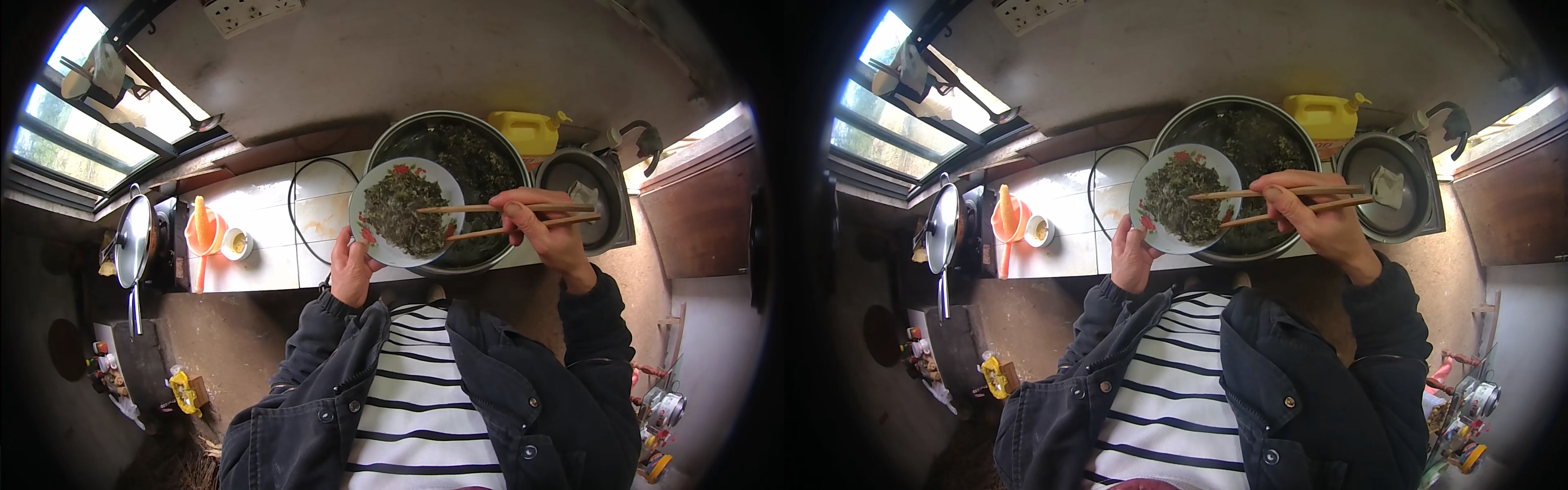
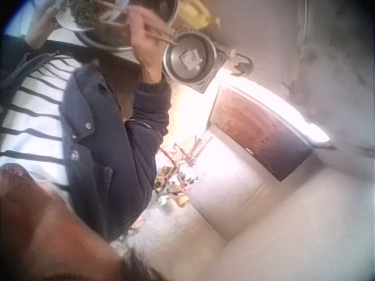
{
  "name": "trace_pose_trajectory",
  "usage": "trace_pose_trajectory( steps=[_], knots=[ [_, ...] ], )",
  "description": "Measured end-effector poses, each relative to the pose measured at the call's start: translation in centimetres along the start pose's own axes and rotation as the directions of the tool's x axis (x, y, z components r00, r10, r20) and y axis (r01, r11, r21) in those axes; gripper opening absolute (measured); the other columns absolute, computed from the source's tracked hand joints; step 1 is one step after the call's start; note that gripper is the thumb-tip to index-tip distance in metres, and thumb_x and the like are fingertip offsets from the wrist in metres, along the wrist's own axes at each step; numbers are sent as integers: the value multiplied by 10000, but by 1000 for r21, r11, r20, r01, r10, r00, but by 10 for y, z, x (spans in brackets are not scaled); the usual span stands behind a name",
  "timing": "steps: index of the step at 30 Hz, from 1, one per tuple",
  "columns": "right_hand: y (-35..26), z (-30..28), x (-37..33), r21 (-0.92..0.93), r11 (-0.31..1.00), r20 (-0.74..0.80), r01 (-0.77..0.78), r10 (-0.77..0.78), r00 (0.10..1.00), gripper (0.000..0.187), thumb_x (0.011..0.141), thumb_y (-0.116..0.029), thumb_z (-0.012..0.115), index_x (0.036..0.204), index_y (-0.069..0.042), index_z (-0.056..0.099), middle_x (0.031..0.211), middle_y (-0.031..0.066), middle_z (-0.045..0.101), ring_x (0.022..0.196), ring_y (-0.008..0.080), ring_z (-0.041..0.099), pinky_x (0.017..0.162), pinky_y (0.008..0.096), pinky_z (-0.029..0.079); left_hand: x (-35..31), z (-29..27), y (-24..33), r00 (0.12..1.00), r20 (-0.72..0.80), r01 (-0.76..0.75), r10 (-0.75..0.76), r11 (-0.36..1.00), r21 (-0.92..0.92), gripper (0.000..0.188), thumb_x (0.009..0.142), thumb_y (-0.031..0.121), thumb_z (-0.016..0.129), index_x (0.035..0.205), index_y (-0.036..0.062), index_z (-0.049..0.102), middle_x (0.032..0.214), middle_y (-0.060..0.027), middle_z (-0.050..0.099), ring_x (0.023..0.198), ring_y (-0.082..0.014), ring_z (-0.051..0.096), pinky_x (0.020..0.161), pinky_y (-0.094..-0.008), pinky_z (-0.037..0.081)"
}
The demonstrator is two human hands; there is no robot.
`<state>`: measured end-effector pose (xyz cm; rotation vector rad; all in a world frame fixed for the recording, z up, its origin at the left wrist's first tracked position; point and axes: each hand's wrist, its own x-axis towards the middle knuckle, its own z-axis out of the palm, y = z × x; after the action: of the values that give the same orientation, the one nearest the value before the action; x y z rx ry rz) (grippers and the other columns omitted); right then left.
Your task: The person uses chopsticks to transfer cooked green vegetables from a large pot into a plate, then into a small bowl. The person places the plate on the counter and continues serving into the bowl.
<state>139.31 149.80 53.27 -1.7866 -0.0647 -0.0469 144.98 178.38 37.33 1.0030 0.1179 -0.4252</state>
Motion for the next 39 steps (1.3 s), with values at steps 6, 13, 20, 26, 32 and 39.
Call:
trace_pose_trajectory(
  steps=[6,13,20,26,32,39],
  knots=[
    [-11,-22,-4,-44,995,-73,84,-87,994,215,985,-178,608,1031,1,718,744,43,633,587,88,572,528,199,467,2,0,-2,1000,-18,17,-16,998,58,377,974,62,382,1342,-14,409,1257,-170,571,1076,-296,640,877,-441,590],
    [18,-9,-5,74,997,-73,-14,20,997,225,1002,-180,584,999,14,698,803,61,639,642,99,611,569,206,500,6,3,-2,1000,16,-16,14,997,77,365,981,56,373,1337,-16,405,1244,-173,573,1059,-297,646,876,-443,592],
    [32,14,0,66,997,-4,32,-32,999,223,1007,-168,569,1005,15,697,819,57,636,653,103,611,588,214,506,3,6,1,1000,-18,-5,6,996,89,323,989,102,430,1303,28,437,1142,-116,595,954,-220,669,795,-350,589],
    [6,-6,6,71,997,-49,31,-28,998,231,1002,-185,576,1002,9,701,783,51,618,619,93,591,542,209,481,-3,4,-1,999,-47,4,-2,999,45,337,975,80,416,1306,24,444,1128,-105,602,930,-214,673,768,-338,593],
    [4,-20,16,156,984,-193,84,-53,980,261,1004,-207,567,1015,19,696,746,67,620,575,111,596,509,225,496,-6,-2,-2,999,-50,-17,19,999,43,333,964,75,419,1291,29,455,1115,-96,603,906,-213,674,749,-342,599],
    [50,-47,33,432,897,-386,100,84,919,317,1007,-225,547,1079,65,653,813,75,619,613,133,612,540,254,521,-13,-15,0,992,-61,-116,114,992,-43,326,959,72,435,1282,30,453,1136,-101,590,951,-232,654,776,-408,598]
  ],
)
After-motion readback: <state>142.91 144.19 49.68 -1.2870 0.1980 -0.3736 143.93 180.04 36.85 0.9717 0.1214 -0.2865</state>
